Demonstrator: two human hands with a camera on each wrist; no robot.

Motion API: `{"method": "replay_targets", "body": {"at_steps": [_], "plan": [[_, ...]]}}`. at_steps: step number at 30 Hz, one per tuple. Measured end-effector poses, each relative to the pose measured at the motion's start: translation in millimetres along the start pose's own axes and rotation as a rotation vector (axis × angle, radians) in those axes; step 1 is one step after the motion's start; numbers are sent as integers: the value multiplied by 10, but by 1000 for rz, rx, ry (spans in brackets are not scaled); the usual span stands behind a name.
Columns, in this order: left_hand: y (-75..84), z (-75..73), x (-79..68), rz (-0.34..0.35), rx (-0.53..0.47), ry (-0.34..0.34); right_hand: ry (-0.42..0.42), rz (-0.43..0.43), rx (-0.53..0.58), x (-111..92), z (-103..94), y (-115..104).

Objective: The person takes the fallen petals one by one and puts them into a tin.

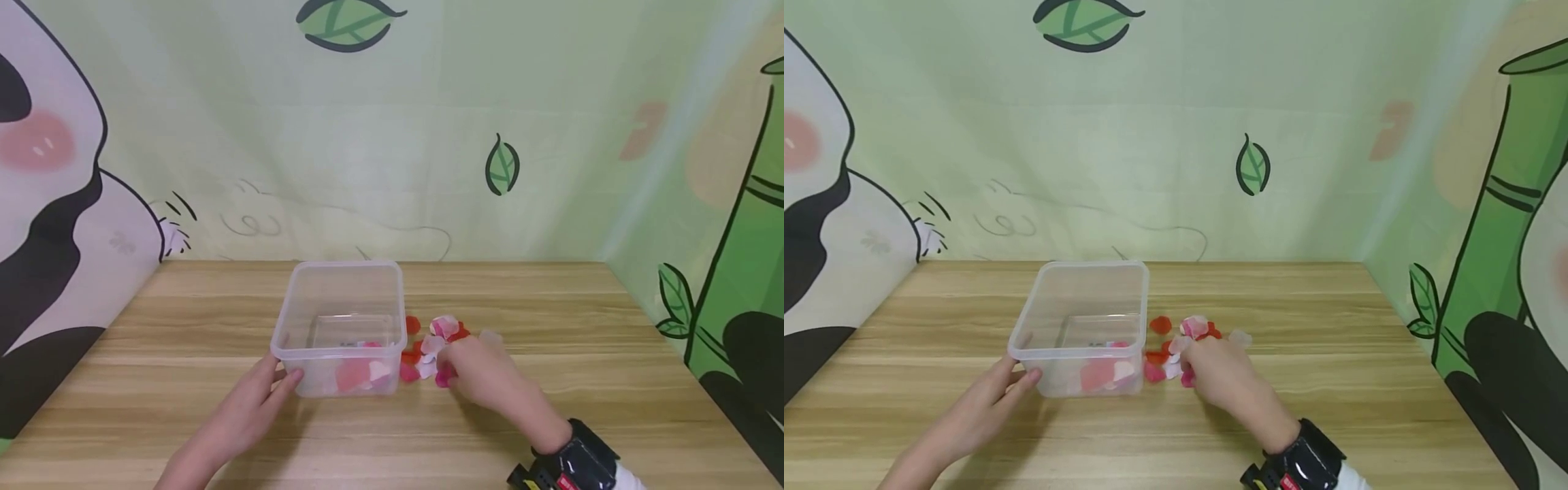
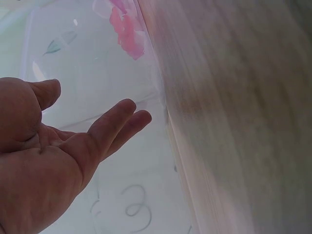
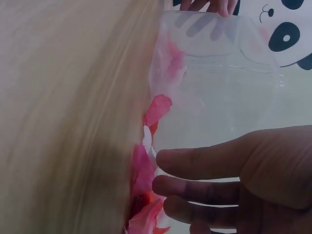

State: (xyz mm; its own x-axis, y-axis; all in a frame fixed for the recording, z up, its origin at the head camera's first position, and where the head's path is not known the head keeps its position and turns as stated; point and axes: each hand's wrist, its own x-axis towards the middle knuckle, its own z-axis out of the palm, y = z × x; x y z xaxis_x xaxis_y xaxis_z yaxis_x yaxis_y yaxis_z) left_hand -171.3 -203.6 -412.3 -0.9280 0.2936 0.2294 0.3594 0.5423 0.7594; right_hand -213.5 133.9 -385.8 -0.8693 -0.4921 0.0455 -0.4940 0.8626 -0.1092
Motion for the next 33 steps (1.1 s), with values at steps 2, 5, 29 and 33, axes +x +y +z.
{"method": "replay_targets", "body": {"at_steps": [2,5,29,33], "plan": [[-3,1,2,-3,1,0,-38,0,30,-2,20,-3],[1,2,0,2,2,3,-70,14,55,-6,51,-8],[18,-13,-13,-9,19,-9,-37,34,49,10,131,-21],[16,-11,-12,1,20,-8,-36,38,56,8,137,-20]]}}
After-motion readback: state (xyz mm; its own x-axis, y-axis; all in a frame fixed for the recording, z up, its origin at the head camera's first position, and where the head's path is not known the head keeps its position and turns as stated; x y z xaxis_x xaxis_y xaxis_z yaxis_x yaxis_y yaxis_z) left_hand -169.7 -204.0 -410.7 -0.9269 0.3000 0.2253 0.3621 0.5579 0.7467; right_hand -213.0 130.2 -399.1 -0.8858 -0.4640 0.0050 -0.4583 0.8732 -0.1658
